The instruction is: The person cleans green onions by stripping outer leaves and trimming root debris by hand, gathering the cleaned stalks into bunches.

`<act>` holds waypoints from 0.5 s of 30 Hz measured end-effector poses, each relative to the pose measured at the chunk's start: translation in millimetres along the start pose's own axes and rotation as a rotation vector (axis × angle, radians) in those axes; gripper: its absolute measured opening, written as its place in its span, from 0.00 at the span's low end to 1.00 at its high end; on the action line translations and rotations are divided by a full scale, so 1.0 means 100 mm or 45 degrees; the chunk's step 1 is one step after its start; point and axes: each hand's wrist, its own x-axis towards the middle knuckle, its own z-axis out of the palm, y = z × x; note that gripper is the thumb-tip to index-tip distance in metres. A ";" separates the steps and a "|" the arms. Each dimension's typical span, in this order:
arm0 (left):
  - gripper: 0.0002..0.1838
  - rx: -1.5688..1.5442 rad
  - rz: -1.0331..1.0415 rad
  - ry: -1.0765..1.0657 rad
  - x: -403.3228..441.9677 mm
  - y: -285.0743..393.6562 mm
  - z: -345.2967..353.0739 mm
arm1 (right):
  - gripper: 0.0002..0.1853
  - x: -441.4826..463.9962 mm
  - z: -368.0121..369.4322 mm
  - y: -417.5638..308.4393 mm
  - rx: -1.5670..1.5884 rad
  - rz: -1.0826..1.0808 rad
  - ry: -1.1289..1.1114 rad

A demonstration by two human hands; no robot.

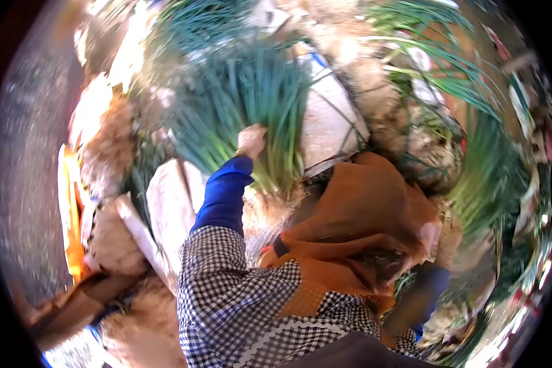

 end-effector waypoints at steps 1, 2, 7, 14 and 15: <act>0.14 0.041 -0.008 -0.163 -0.08 0.01 0.01 | 0.15 -0.11 -0.07 0.37 -0.259 -0.217 0.016; 0.09 0.011 0.020 0.012 -0.14 -0.08 0.20 | 0.20 -0.20 -0.14 0.75 -0.520 -0.430 0.077; 0.05 0.197 0.402 0.102 0.03 -0.20 0.41 | 0.14 -0.78 -0.71 0.55 -0.240 0.124 0.243; 0.10 0.382 -0.549 0.505 0.50 -0.55 -0.61 | 0.16 -0.72 -0.42 1.22 0.188 0.419 0.493; 0.09 -0.482 -0.519 0.823 0.44 0.14 -1.16 | 0.17 -0.51 -0.41 0.99 0.210 0.475 0.412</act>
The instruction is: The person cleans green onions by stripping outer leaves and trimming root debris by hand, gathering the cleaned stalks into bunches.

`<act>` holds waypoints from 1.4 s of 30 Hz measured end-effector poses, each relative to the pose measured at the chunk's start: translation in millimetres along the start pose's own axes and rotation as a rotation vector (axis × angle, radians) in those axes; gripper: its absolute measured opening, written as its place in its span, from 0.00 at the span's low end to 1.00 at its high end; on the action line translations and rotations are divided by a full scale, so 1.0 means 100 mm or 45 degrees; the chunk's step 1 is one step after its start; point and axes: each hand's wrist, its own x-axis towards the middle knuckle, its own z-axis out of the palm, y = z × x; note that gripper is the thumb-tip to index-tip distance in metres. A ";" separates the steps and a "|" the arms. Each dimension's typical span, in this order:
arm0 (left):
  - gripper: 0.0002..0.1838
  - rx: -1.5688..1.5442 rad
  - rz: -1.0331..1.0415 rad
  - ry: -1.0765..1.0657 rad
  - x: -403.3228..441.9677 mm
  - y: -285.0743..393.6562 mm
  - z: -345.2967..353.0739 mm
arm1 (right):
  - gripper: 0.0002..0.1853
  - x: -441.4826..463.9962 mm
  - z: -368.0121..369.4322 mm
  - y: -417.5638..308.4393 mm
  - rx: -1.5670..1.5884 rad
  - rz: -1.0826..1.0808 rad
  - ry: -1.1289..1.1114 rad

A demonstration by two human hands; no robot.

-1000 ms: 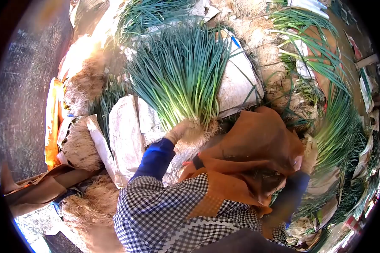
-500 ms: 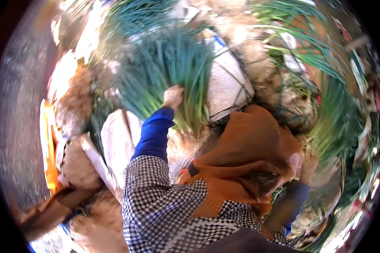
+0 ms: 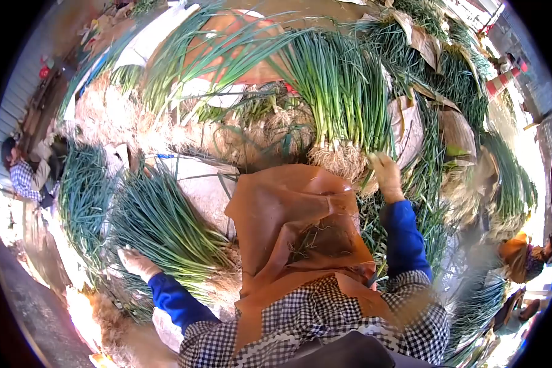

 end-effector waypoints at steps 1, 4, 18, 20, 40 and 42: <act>0.10 -0.647 -0.069 0.049 -0.15 0.79 -0.24 | 0.17 0.05 0.10 -0.28 0.037 -0.016 -0.003; 0.07 -0.851 0.230 -0.560 -0.93 2.45 -0.53 | 0.29 0.37 0.59 -0.74 -0.351 -0.176 -0.136; 0.25 -0.785 1.603 -1.935 -3.27 3.76 -0.06 | 0.17 0.71 -0.85 -0.26 0.097 -0.142 0.259; 0.23 -0.985 0.379 -2.675 -3.40 3.72 0.03 | 0.17 1.06 -0.66 0.75 0.942 -0.319 -0.126; 0.09 -1.127 -0.448 -2.470 -4.71 3.26 0.45 | 0.22 -0.60 0.03 0.18 -0.608 -0.118 -0.141; 0.08 -1.116 -0.308 -2.442 -4.75 3.19 0.61 | 0.21 -0.69 0.07 0.23 -0.580 -0.168 -0.080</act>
